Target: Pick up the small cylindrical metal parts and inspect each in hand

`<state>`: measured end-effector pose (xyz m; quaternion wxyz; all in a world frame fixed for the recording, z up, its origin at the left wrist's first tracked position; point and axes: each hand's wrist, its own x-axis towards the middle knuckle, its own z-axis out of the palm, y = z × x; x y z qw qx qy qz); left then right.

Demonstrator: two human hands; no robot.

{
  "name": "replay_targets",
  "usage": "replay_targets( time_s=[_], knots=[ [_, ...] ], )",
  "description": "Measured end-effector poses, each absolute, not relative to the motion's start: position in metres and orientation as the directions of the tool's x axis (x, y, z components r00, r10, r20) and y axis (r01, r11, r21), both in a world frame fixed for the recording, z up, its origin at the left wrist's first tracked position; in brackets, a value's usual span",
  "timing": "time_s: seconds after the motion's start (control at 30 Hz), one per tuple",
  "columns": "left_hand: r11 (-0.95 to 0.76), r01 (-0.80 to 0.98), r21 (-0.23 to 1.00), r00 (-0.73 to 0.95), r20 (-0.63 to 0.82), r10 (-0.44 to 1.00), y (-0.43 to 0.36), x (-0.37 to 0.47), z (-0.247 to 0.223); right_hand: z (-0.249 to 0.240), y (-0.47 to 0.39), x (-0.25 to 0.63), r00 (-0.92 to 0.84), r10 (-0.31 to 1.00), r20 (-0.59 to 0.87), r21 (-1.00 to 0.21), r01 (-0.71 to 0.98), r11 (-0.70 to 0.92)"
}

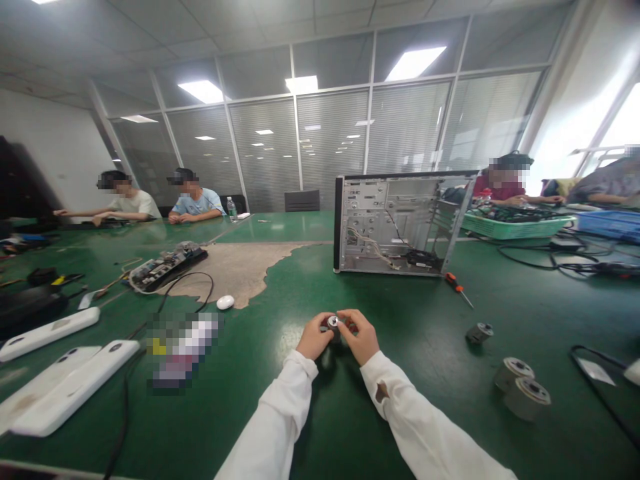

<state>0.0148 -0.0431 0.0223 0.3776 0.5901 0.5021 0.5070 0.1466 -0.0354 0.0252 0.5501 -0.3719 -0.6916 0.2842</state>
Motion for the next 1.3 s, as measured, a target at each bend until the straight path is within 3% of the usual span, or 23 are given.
replay_targets(
  time_s=[0.37, 0.8, 1.07, 1.2, 1.3],
  knots=[
    [-0.325, 0.234, 0.916, 0.172, 0.290, 0.941, -0.051, 0.022, 0.029, 0.028, -0.033, 0.148, -0.157, 0.816, 0.556, -0.772, 0.266, 0.577],
    [-0.323, 0.329, 0.887, 0.165, 0.283, 0.945, -0.051, 0.023, 0.028, 0.032, -0.031, 0.150, -0.199, 0.777, 0.597, -0.715, 0.307, 0.628],
    [-0.253, 0.372, 0.893, 0.027, 0.262, 0.965, -0.046, 0.017, 0.022, 0.023, -0.019, 0.159, -0.177, 0.803, 0.568, -0.715, 0.377, 0.589],
    [-0.223, 0.439, 0.870, -0.096, 0.292, 0.952, -0.042, 0.010, 0.016, 0.012, -0.012, 0.163, -0.232, 0.869, 0.437, -0.680, 0.548, 0.488],
    [-0.189, 0.473, 0.860, -0.198, 0.313, 0.929, -0.039, 0.005, 0.012, 0.009, -0.010, 0.166, -0.239, 0.924, 0.300, -0.588, 0.716, 0.376]
  ],
)
